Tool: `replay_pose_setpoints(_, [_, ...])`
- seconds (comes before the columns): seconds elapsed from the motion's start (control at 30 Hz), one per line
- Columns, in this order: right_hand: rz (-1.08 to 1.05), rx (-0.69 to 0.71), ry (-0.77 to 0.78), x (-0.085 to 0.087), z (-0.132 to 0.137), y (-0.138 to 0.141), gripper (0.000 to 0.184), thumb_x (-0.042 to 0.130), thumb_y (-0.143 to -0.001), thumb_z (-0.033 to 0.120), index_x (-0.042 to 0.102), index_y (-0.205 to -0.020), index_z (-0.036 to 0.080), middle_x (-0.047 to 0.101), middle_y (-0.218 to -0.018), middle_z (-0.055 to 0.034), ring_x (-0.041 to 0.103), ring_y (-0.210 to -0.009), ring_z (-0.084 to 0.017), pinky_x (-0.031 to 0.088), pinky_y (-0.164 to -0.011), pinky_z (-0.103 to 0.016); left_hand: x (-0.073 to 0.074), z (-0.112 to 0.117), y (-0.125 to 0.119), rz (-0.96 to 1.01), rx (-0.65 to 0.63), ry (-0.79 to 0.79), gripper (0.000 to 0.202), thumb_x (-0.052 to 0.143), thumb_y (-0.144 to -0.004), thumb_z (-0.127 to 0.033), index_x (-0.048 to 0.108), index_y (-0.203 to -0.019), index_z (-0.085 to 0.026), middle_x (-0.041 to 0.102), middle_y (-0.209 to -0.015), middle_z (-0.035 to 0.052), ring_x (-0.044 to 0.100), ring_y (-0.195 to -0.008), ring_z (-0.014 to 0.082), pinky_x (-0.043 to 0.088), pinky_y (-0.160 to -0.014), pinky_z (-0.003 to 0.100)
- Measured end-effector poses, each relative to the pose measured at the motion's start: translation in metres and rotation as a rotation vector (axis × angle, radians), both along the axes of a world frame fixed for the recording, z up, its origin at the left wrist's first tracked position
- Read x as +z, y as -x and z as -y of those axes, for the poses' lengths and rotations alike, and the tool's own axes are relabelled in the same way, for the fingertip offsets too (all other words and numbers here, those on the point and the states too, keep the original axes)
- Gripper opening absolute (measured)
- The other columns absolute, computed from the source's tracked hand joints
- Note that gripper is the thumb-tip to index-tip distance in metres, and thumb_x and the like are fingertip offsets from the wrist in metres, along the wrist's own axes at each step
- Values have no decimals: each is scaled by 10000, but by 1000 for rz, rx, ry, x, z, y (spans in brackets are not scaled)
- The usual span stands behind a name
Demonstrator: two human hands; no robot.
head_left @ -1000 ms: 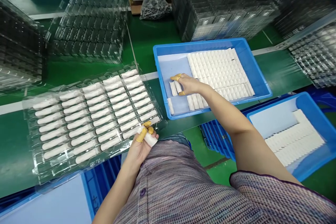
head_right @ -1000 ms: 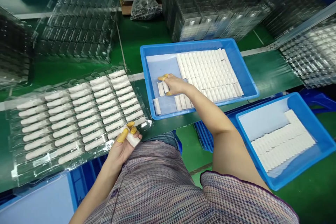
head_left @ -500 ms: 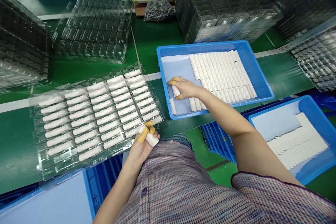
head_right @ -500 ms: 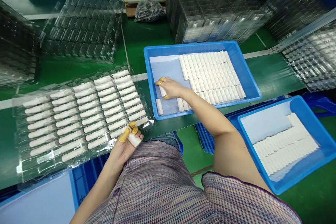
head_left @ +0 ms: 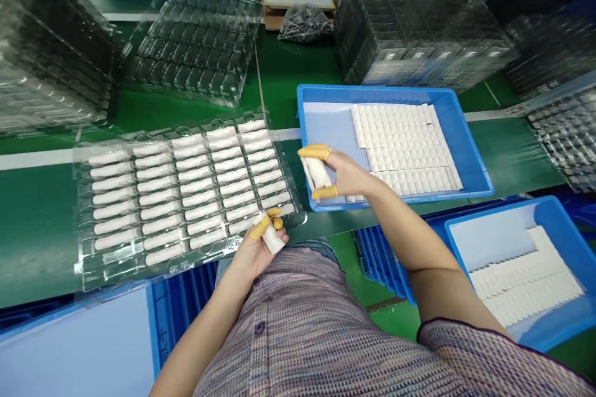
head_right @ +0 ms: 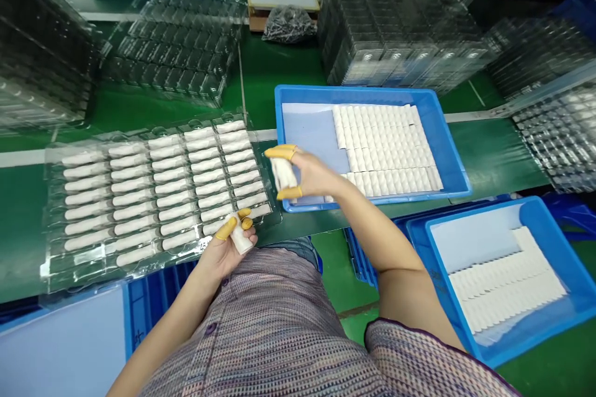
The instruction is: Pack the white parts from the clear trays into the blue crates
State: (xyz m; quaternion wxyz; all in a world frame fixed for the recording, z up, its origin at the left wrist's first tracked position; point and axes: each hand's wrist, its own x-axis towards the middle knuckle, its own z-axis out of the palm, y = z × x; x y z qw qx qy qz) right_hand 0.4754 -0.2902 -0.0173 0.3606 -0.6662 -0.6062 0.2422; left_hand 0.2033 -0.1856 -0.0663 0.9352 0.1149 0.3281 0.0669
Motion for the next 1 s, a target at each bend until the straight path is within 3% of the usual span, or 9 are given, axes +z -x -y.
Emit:
replay_pose_setpoints(0.1, [-74,252,-19,19,-12,55,873,869,-773,470,493,-1543,301,546,-1532,-108,478,-1454,-332,398,-1214,-523,3,-1,-4,40,-10,21,567,1014,-580,-447,750,-981,-144,737,-844,47,677,-700,150,597,-668,282])
replay_pose_setpoints(0.17, [-73,358,27,18,-24,85,849,844,-796,381,478,-1556,280,539,-1532,-131,495,-1438,-319,434,-1189,-499,2,-1,-3,71,18,-21,636,1008,-529,-539,743,-968,-161,763,-915,62,714,-759,187,611,-690,301])
replay_pose_setpoints(0.23, [-41,389,84,12,-36,106,862,831,-796,310,458,-1572,252,520,-1551,-157,501,-1431,-323,450,-1175,-495,-1,-3,4,67,59,-92,633,1032,-505,-481,741,-976,-175,773,-904,49,732,-771,199,620,-714,304])
replay_pose_setpoints(0.37, [7,418,141,6,-58,125,947,848,-793,365,407,-1609,176,465,-1593,-214,491,-1440,-354,472,-1148,-493,-10,-12,25,-29,166,-153,662,1060,-463,-303,743,-1035,-200,783,-837,16,739,-744,184,622,-722,274])
replay_pose_setpoints(0.53, [12,412,135,3,-80,142,910,849,-787,492,459,-1578,267,496,-1560,-164,518,-1410,-335,491,-1113,-473,-22,-25,49,-70,307,-146,631,1045,-483,-265,739,-1034,-224,791,-871,12,750,-801,204,624,-737,292])
replay_pose_setpoints(0.77, [67,529,104,-11,-99,164,876,883,-731,535,576,-1488,221,591,-1454,-184,573,-1321,-365,478,-1097,-507,-21,-33,60,-33,342,-185,546,1038,-508,-303,735,-947,-185,777,-887,44,732,-780,197,613,-730,297])
replay_pose_setpoints(0.83, [-13,492,122,-12,-101,164,909,887,-723,552,547,-1513,260,572,-1487,-160,565,-1341,-350,480,-1097,-488,-16,-36,60,-50,352,-229,532,1035,-502,-283,734,-925,-162,767,-864,50,728,-767,191,604,-719,283])
replay_pose_setpoints(0.9, [-98,360,147,-13,-101,164,944,896,-699,588,536,-1519,292,566,-1496,-142,547,-1370,-352,460,-1123,-495,-12,-39,61,-77,402,-311,506,1023,-511,-261,732,-913,-161,759,-860,43,721,-763,182,593,-721,274])
replay_pose_setpoints(1.0, [-246,121,229,-19,-101,166,941,847,-718,690,544,-1505,273,628,-1385,-144,601,-1287,-349,493,-1068,-502,-5,-44,67,-148,581,-592,457,994,-553,-195,729,-925,-200,743,-861,10,694,-752,157,567,-743,266])
